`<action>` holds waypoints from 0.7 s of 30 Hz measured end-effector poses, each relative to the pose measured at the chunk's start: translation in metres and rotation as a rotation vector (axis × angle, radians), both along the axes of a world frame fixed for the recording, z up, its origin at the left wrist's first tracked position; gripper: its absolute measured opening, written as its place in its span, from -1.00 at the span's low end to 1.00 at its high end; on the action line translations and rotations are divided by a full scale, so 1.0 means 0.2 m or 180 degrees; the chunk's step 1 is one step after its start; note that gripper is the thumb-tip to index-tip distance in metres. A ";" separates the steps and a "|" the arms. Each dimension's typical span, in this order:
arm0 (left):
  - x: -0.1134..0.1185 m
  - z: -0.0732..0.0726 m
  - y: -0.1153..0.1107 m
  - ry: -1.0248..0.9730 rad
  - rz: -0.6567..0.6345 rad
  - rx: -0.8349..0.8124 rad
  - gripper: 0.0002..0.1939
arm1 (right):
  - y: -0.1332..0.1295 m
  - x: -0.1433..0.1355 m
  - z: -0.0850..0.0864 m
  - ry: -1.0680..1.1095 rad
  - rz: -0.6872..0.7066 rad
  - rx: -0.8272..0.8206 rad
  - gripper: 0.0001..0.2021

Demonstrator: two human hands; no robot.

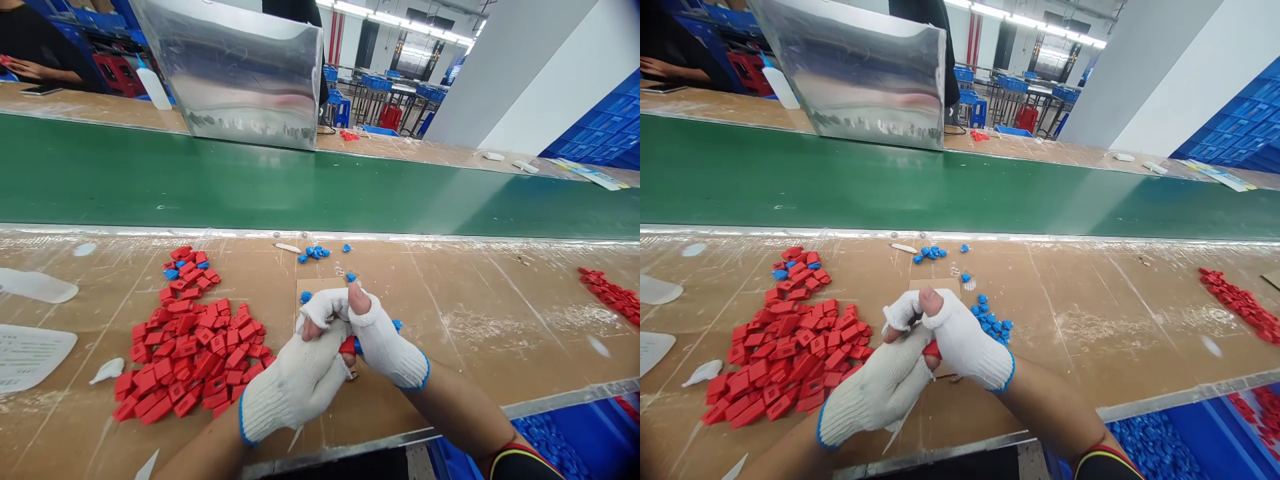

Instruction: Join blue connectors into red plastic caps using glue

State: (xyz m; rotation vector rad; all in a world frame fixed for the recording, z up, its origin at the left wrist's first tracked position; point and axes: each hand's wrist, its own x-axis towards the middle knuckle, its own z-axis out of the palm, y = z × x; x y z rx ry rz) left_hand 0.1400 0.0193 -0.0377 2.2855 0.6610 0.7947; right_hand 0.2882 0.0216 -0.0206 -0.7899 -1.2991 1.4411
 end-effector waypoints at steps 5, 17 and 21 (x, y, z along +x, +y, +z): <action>-0.03 -0.01 0.02 -0.0498 0.0143 -0.0917 -0.77 | 0.02 0.12 0.02 -0.0131 -0.0098 0.0631 -0.42; -0.08 -0.07 0.12 -0.1384 -0.0118 -0.2222 -0.41 | 0.06 0.20 0.16 -0.2488 -0.0213 0.2675 -0.85; -0.05 -0.05 0.11 -0.0964 -0.0145 -0.1965 -0.37 | 0.04 0.18 0.15 -0.2797 -0.0124 0.2722 -0.86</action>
